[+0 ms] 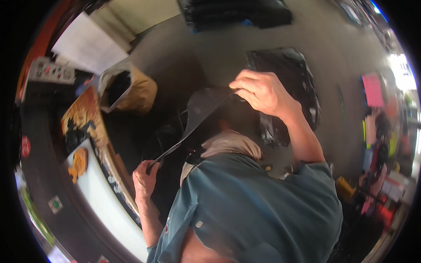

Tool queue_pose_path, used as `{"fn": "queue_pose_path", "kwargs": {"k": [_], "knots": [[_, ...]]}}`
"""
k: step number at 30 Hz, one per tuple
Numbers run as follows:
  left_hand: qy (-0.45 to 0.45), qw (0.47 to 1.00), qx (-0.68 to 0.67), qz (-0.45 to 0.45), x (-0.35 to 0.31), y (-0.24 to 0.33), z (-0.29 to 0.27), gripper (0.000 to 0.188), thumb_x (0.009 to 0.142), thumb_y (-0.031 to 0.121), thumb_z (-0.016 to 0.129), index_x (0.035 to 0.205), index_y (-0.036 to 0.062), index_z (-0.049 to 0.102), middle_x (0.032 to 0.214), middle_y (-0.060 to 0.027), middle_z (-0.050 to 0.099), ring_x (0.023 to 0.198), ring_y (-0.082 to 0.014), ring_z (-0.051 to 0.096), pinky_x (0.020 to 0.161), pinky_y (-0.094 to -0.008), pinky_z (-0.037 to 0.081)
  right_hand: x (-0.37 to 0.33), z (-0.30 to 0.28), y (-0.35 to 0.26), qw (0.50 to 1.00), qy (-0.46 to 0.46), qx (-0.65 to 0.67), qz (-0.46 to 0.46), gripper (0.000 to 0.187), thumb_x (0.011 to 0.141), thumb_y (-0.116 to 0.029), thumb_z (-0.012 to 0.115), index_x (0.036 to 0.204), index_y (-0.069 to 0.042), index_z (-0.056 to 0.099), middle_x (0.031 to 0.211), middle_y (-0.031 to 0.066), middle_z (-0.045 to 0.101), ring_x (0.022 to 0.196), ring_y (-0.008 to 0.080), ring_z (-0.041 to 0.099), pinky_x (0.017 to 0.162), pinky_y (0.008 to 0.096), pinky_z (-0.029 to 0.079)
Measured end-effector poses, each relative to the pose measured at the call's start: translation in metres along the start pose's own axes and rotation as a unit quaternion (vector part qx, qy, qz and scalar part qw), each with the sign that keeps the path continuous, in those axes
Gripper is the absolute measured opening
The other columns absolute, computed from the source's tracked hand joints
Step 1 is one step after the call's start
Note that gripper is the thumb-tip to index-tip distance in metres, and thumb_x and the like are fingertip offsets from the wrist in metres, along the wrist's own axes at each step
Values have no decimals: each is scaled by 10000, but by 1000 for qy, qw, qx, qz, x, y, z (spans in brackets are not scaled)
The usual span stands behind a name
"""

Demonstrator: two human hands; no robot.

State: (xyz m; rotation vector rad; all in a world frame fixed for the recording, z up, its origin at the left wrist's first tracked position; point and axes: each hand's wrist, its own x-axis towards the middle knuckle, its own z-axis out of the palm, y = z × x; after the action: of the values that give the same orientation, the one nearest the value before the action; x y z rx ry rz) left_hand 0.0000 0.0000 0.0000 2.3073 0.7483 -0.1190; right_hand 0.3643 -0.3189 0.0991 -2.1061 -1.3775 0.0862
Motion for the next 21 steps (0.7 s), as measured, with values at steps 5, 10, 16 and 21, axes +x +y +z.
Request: {"fn": "queue_pose_path", "kwargs": {"k": [5,10,16,21], "knots": [[-67,984,-106,-127,18,13,54,91,950,8,734,1038,19,755,800,-121,755,697,-180,726,674,-333,585,-63,-40,41,997,32,-9,72,150,899,-3,781,1046,-3,753,1024,122,739,836,311,742,727,377,601],[-112,969,-221,23,83,82,30,134,899,-71,765,1008,7,757,807,-25,731,754,-78,633,722,-249,521,-124,-100,56,966,131,-116,190,132,929,-60,785,1040,10,782,1002,135,774,864,284,755,766,356,602],[-324,877,-173,310,127,216,13,116,890,-34,841,906,22,740,762,-2,685,707,-74,597,662,-253,486,-247,-187,5,877,202,-205,384,160,966,-117,788,1074,1,787,1019,92,780,911,193,736,822,306,563],[-426,697,-218,533,130,312,68,197,835,11,880,932,51,713,766,-68,646,618,-235,608,565,-349,483,-352,-252,-44,764,287,-219,535,234,993,-139,790,1195,-21,798,1127,54,786,1029,127,683,985,285,520]]}}
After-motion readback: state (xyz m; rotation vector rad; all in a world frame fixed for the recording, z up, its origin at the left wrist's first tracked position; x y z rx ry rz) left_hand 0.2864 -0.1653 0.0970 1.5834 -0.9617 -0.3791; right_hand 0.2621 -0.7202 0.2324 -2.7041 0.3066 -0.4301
